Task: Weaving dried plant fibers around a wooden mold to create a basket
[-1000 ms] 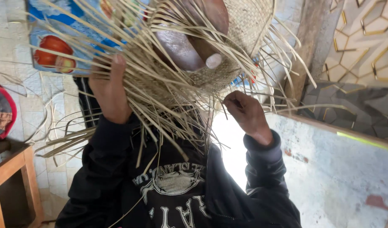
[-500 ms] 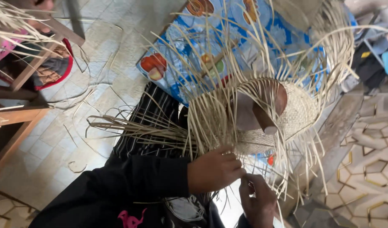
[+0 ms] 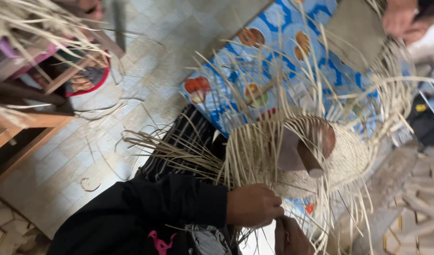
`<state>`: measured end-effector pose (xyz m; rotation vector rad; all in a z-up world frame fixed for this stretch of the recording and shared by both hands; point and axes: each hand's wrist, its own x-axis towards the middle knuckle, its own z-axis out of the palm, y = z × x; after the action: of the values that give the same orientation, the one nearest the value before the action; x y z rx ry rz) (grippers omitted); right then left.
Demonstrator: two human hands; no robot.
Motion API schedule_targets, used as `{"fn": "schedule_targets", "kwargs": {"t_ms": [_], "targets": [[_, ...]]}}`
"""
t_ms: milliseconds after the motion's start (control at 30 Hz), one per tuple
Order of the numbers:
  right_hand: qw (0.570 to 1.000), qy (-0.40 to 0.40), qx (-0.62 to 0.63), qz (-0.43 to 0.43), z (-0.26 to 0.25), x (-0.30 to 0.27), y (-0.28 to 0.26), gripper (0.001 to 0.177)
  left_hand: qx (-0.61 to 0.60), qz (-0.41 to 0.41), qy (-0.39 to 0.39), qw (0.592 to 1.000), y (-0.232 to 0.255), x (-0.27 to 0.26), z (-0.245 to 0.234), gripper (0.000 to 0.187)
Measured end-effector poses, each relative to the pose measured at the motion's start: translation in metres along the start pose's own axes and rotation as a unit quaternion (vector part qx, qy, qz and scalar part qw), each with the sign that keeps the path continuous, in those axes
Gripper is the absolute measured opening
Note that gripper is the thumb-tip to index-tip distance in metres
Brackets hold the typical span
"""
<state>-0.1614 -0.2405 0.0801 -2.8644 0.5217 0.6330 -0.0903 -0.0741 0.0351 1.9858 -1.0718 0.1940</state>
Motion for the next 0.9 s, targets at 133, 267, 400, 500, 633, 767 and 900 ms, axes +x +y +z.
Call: {"fn": "schedule_targets", "kwargs": {"t_ms": [133,267,400,500,633,767,900], "targets": [[0.981,0.133,0.085,-0.110,0.020,0.006,0.004,0.014,0.017,-0.022,-0.096,0.995,-0.002,0.000,0.003,0.015],[0.970,0.147,0.139,-0.134,0.034,0.021,0.010,0.012,-0.023,0.006,-0.052,0.998,-0.006,-0.002,-0.001,0.017],[0.965,0.153,0.155,-0.146,0.023,0.020,-0.001,0.029,-0.064,0.040,-0.007,0.997,-0.015,-0.007,0.015,0.016],[0.969,0.088,0.190,-0.128,0.003,0.017,-0.016,0.027,-0.032,0.090,0.024,0.995,-0.018,-0.010,0.016,0.010],[0.955,0.043,0.252,-0.151,0.014,0.035,0.003,0.023,-0.031,0.157,0.072,0.985,-0.020,-0.016,0.015,0.011],[0.931,-0.008,0.328,-0.157,0.028,0.046,0.027,0.019,-0.025,0.165,0.095,0.981,-0.024,-0.021,0.021,0.012],[0.972,0.055,0.226,-0.036,0.037,0.045,0.031,0.008,0.001,0.158,0.129,0.979,-0.017,-0.021,0.008,0.016]]}}
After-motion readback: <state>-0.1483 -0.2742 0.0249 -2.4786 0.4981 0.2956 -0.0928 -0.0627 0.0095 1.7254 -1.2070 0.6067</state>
